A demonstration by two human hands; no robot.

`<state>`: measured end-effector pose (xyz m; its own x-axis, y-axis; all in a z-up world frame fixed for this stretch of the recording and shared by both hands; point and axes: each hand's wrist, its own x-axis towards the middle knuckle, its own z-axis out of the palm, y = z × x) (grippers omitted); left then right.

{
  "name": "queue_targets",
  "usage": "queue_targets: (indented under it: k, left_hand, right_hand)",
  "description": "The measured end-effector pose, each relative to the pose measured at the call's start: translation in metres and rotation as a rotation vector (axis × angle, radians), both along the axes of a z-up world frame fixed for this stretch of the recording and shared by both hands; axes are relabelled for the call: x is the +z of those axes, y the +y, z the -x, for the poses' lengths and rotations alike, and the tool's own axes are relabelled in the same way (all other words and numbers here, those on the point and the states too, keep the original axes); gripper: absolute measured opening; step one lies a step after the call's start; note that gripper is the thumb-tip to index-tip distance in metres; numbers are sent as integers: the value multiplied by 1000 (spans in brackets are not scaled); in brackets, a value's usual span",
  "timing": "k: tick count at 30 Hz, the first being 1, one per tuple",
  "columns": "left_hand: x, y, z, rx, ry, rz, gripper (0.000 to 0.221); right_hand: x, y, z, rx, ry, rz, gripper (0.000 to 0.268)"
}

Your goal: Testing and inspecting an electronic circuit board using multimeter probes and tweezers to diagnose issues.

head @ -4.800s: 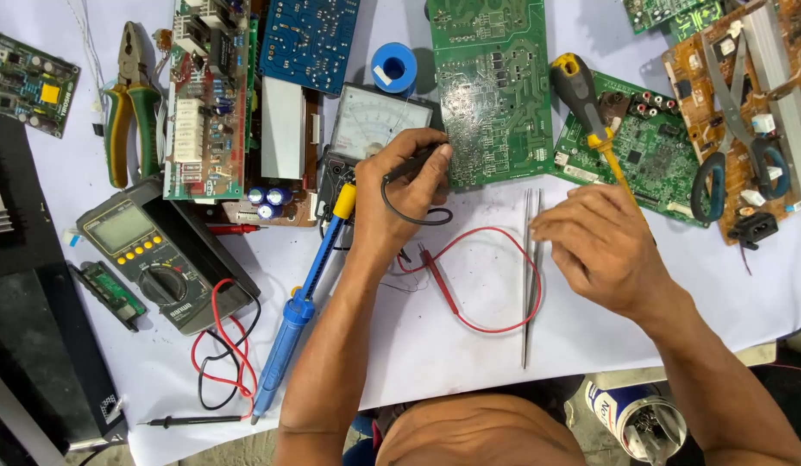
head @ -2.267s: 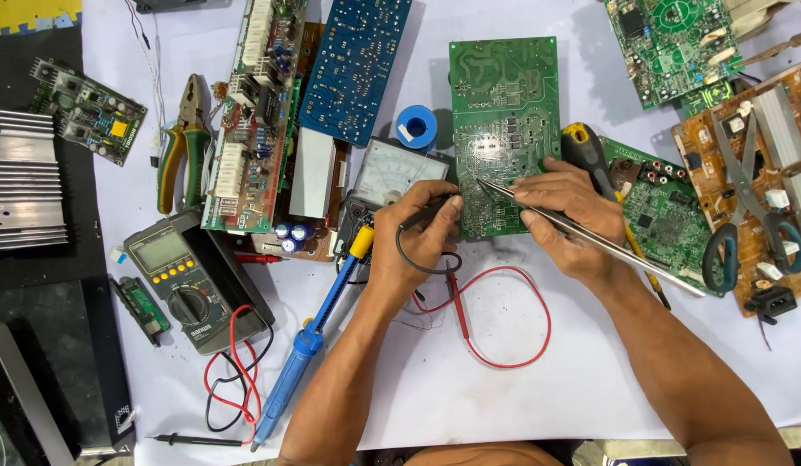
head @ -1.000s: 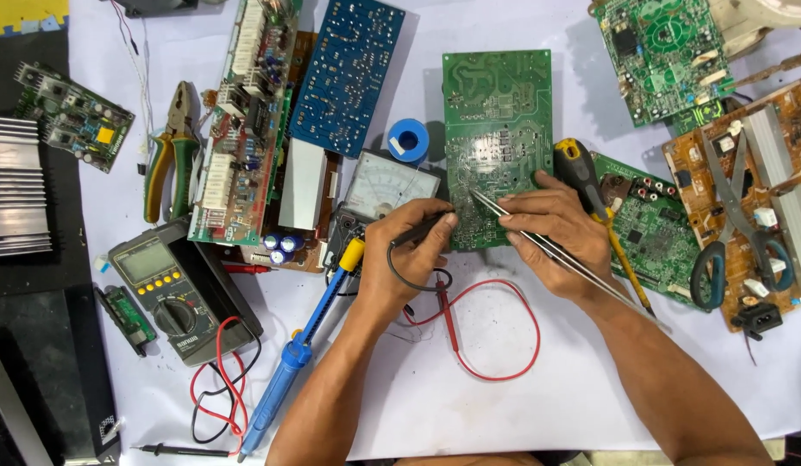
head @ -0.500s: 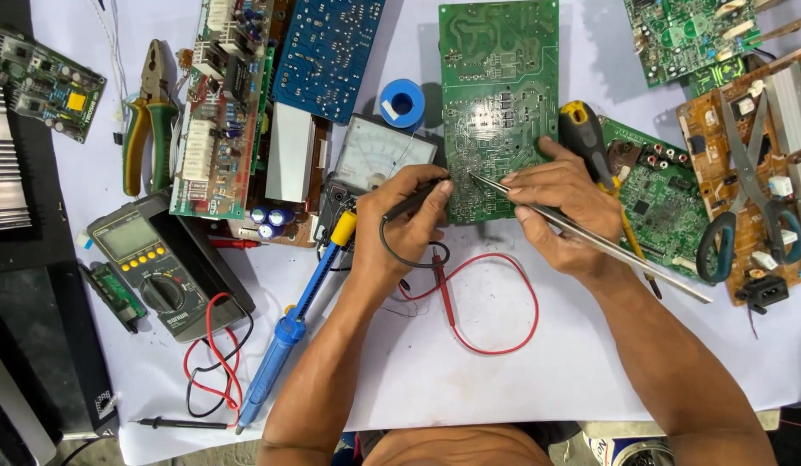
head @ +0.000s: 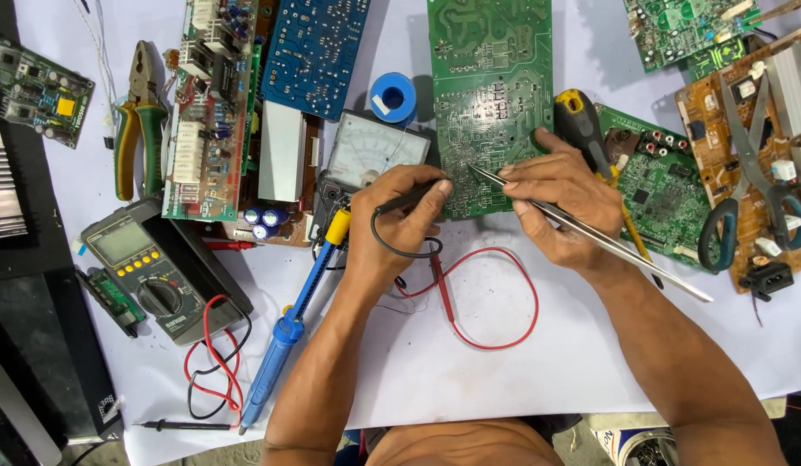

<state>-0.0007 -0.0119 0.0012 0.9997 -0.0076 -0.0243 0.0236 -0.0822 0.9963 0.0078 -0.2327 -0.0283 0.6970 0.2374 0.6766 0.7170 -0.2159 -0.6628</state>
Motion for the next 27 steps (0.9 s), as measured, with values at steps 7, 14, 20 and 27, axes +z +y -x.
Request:
queue_targets:
  k: [7, 14, 20, 27]
  left_hand:
    - [2, -4, 1, 27, -31, -42, 26]
    - [-8, -8, 1, 39, -149, -116, 21]
    - [-7, -5, 1, 24, -124, -67, 21]
    - [-6, -7, 2, 27, -113, -38, 22]
  right_hand:
    - [4, 4, 1, -10, 15, -1, 9]
    - [-1, -1, 0, -40, 32, 53, 10]
    - [2, -3, -1, -38, 29, 82, 11]
    - [4, 1, -1, -58, 36, 37, 12]
